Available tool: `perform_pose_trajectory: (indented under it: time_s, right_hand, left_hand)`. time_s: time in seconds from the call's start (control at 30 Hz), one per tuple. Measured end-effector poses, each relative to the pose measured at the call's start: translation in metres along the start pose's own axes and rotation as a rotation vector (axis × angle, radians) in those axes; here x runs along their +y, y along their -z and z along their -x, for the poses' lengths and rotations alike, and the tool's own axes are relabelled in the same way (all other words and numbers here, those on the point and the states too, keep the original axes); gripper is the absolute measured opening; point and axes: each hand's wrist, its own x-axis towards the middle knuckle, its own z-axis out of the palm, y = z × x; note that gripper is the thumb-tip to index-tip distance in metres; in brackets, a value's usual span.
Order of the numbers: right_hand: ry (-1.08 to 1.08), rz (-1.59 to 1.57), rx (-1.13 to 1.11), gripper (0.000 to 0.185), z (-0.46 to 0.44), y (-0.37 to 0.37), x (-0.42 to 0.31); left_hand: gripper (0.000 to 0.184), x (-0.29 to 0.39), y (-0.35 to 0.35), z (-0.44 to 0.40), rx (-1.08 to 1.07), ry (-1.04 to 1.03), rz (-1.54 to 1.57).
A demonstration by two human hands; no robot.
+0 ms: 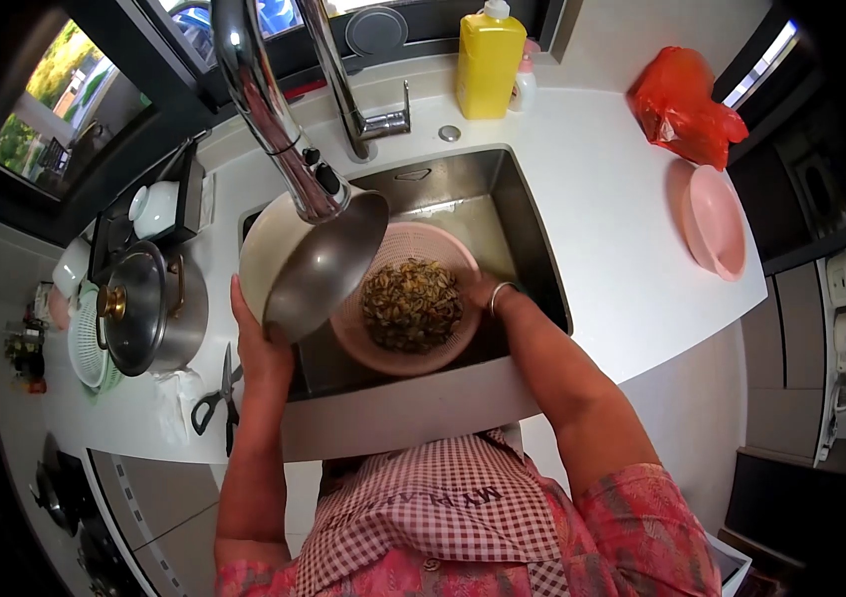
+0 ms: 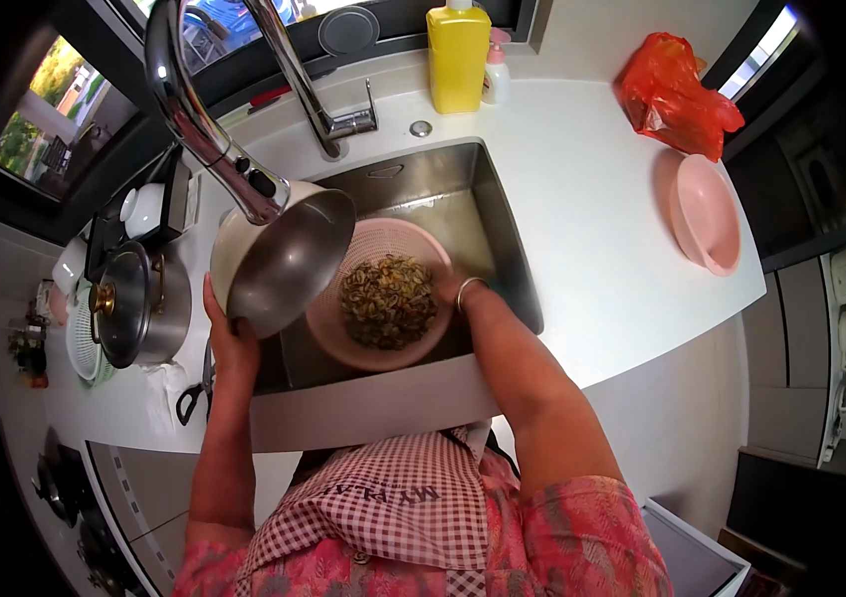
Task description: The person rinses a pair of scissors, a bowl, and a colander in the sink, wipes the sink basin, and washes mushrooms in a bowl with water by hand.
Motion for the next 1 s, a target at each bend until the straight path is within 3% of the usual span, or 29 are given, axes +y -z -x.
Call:
perform_pose_trajectory:
  time_s: [0.03, 0.1, 0.13, 0.23, 0.33, 0.43, 0.57, 0.8, 0.93, 1.0]
  right_hand:
    - [0.175, 0.237, 0.04, 0.065, -0.006, 0.001, 0.001]
    - [-0.03, 0.168, 0.089, 0.067, 0.041, 0.035, -0.046]
    - [-0.133, 0.132, 0.112, 0.068, 0.061, 0.046, -0.066]
    - [-0.152, 0.111, 0.244, 0.07, 0.043, 0.038, -0.046]
    - [0.118, 0.1, 0.288, 0.07, 0.088, 0.054, -0.073]
    - [0.111, -0.45, 0.16, 0.077, 0.12, 0.05, -0.093]
    - [-0.043, -0.806, -0.071, 0.094, 0.174, 0.059, -0.136]
    - [-0.101, -0.902, -0.149, 0.097, 0.193, 0.044, -0.14]
    - [0.049, -1.116, 0.09, 0.09, 0.181, 0.038, -0.128]
    - [0.112, -0.882, 0.398, 0.089, 0.165, 0.049, -0.129]
  left_hand:
    - [0.076, -0.001, 0.003, 0.003, -0.038, 0.136, 0.109]
    - [0.074, 0.002, 0.007, 0.011, -0.114, 0.406, 0.332]
    - [0.072, 0.005, 0.007, 0.016, -0.105, 0.448, 0.424]
    - [0.065, 0.008, 0.008, 0.026, -0.13, 0.586, 0.672]
    - [0.053, 0.001, 0.01, 0.033, -0.256, 0.772, 0.878]
    - [0.043, 0.002, 0.013, 0.039, -0.403, 0.948, 1.058]
    - [0.039, 0.014, 0.012, 0.042, -0.556, 0.978, 1.171]
    - [0.04, 0.038, 0.017, 0.041, -0.745, 0.841, 1.116]
    - [0.04, 0.042, 0.012, 0.037, -0.767, 0.865, 1.138]
    - [0.04, 0.041, 0.006, 0.037, -0.773, 0.901, 1.172]
